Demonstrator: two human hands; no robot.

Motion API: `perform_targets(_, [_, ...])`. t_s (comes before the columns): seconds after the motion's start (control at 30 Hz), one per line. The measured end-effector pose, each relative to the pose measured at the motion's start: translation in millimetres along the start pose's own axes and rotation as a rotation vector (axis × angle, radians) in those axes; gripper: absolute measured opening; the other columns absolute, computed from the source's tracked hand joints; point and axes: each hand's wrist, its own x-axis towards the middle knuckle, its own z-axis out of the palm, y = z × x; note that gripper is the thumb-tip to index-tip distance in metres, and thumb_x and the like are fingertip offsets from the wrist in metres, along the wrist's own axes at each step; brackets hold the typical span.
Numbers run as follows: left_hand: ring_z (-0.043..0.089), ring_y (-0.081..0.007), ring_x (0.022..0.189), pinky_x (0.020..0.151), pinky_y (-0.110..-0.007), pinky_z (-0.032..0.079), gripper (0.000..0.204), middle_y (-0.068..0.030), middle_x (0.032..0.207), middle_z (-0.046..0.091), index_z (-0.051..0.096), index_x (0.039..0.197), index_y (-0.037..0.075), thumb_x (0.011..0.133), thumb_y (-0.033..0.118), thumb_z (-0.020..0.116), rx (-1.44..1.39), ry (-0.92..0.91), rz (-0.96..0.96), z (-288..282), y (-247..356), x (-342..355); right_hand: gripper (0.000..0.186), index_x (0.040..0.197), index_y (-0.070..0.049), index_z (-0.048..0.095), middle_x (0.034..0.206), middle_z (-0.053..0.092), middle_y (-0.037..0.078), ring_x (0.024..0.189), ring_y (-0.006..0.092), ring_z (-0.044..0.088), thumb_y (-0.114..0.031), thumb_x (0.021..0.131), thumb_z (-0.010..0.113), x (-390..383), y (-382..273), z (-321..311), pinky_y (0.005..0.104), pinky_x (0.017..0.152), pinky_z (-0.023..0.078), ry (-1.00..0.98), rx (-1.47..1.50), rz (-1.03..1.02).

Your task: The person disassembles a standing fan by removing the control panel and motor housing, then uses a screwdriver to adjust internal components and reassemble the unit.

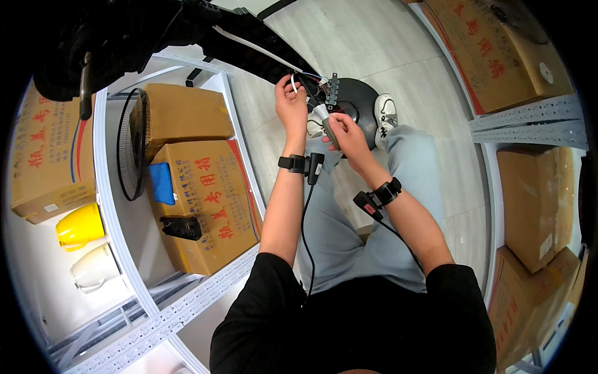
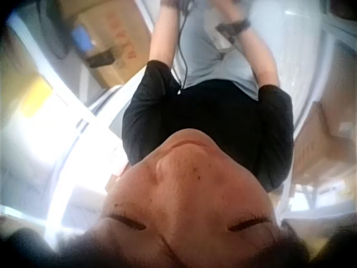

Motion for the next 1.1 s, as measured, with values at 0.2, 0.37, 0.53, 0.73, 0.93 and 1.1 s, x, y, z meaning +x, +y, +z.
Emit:
perform_targets(0.2, [0.060,-0.0169,0.091,0.079,-0.029,0.049,0.031,-0.0125,0.101,0.060,0.050,0.107,-0.002,0.086,0.010,0.069,-0.144,0.088,-0.110,-3.0,-22.2,-11.0,0.037,0.112,-0.004,0.052,0.094,0.066,0.007,0.080,0.0125,0.064,-0.040,0.101,0.046,3.4,-11.7,1.6,0.0263,0.066,0.048,-0.040,0.117,0.107])
perform_targets(0.37, [0.058,-0.0137,0.079,0.066,-0.029,0.046,0.029,-0.0074,0.088,0.061,0.055,0.099,-0.001,0.089,0.023,0.067,-0.075,0.151,-0.276,-9.1,-18.8,-17.4,0.025,0.111,-0.003,0.054,0.092,0.064,0.005,0.082,0.0121,0.063,-0.023,0.096,0.059,-8.6,-19.0,22.7,0.0240,0.067,0.050,0.052,0.014,-0.012])
perform_targets(0.53, [0.064,-0.0207,0.096,0.083,-0.034,0.050,0.038,-0.0138,0.108,0.067,0.058,0.121,-0.003,0.100,0.027,0.048,-0.632,-0.388,-0.543,-13.7,17.4,-26.4,0.030,0.114,-0.006,0.054,0.090,0.065,0.004,0.078,0.0123,0.064,-0.032,0.101,0.049,-10.5,-17.7,17.7,0.0244,0.064,0.049,0.032,0.056,0.066])
perform_targets(0.73, [0.065,-0.0224,0.099,0.084,-0.035,0.050,0.033,-0.0130,0.106,0.068,0.059,0.120,-0.002,0.097,0.022,0.056,-0.782,-0.458,-0.605,-20.7,13.5,-21.9,0.033,0.119,-0.006,0.052,0.098,0.062,0.005,0.080,0.0118,0.062,-0.029,0.097,0.058,-13.8,-13.3,25.3,0.0232,0.063,0.047,0.132,-0.124,-0.057])
perform_targets(0.93, [0.065,-0.0229,0.102,0.086,-0.035,0.049,0.032,-0.0131,0.106,0.068,0.059,0.119,-0.001,0.096,0.021,0.059,-0.729,-0.400,-0.624,-20.5,10.3,-20.0,0.031,0.119,-0.005,0.052,0.094,0.063,0.006,0.078,0.0132,0.064,-0.027,0.097,0.058,-17.9,-10.2,26.4,0.0247,0.062,0.049,0.154,-0.163,-0.066])
perform_targets(1.1, [0.065,-0.0228,0.102,0.087,-0.036,0.048,0.033,-0.0132,0.107,0.068,0.059,0.120,-0.001,0.097,0.023,0.058,-0.867,-0.440,-0.602,-26.2,6.6,-19.6,0.035,0.116,-0.004,0.052,0.091,0.065,0.008,0.075,0.0146,0.064,-0.035,0.102,0.045,-15.6,-7.5,32.1,0.0245,0.061,0.049,0.069,-0.112,-0.013])
